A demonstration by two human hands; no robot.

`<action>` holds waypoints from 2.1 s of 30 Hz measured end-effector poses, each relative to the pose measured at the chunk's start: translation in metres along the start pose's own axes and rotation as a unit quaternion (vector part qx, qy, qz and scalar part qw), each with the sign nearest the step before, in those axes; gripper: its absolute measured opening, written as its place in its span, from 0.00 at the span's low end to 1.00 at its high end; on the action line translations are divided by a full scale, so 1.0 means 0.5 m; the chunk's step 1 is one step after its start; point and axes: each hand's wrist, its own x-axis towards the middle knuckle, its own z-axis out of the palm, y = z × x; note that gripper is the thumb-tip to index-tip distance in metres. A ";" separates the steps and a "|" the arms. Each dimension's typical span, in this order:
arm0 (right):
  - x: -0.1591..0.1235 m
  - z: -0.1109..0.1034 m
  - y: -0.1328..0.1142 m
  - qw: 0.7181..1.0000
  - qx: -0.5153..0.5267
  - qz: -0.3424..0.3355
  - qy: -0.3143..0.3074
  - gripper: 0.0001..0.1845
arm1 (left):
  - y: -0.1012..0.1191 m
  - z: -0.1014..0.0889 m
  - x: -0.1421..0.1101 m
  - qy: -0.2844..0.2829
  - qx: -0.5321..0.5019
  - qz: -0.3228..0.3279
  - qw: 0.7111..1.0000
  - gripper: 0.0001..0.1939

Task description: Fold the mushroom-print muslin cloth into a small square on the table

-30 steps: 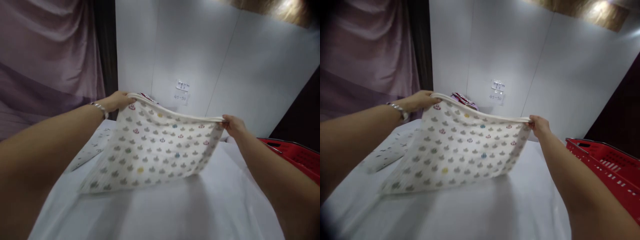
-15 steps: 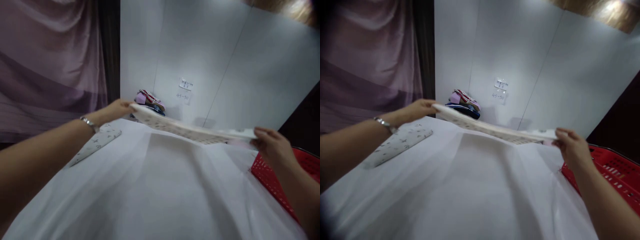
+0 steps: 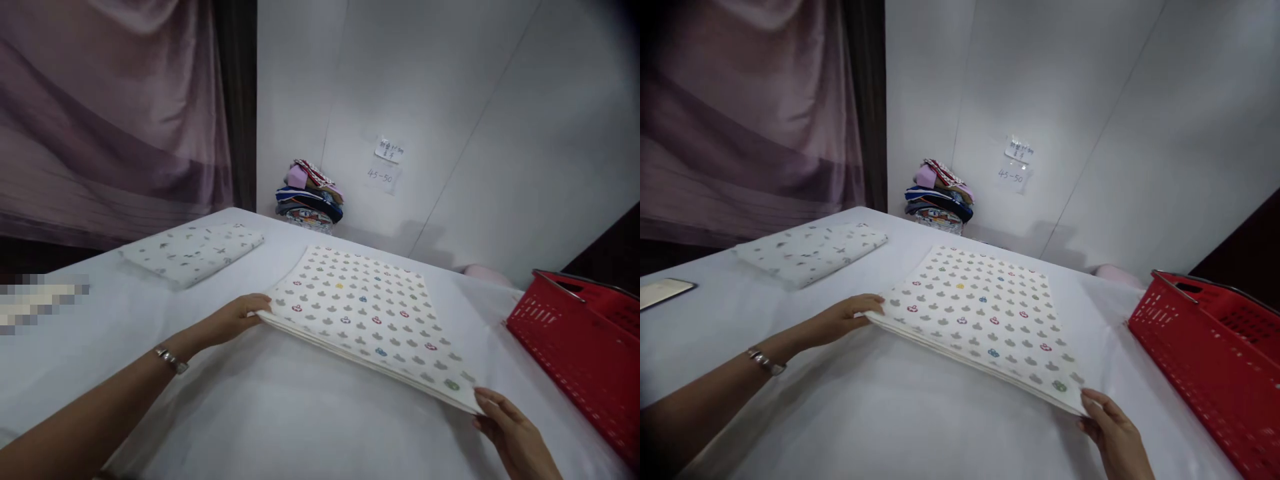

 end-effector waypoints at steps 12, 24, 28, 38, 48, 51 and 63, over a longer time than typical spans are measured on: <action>-0.023 0.014 0.023 0.991 -0.113 0.071 0.017 0.23 | -0.024 0.068 -0.060 0.026 0.053 0.061 0.996 0.11; -0.059 0.002 0.023 0.774 -0.586 -0.229 0.064 0.36 | 0.046 0.134 -0.061 0.030 0.221 0.112 0.969 0.14; -0.080 0.054 0.030 0.680 -0.559 -0.473 -0.026 0.26 | 0.078 0.156 -0.039 0.010 0.234 0.154 0.960 0.12; -0.097 0.295 -0.003 0.625 -0.500 -0.522 -0.293 0.15 | 0.135 0.206 0.008 0.008 0.192 0.152 0.970 0.08; -0.073 0.316 0.029 0.702 -0.428 -0.496 -0.280 0.12 | 0.157 0.236 0.036 0.011 0.111 0.145 0.983 0.09; -0.073 0.311 0.033 0.715 -0.413 -0.491 -0.278 0.12 | 0.166 0.253 0.050 0.020 0.076 0.134 0.988 0.09; -0.070 0.322 0.050 0.700 -0.398 -0.544 -0.236 0.12 | 0.194 0.282 0.035 0.068 0.127 0.190 0.971 0.10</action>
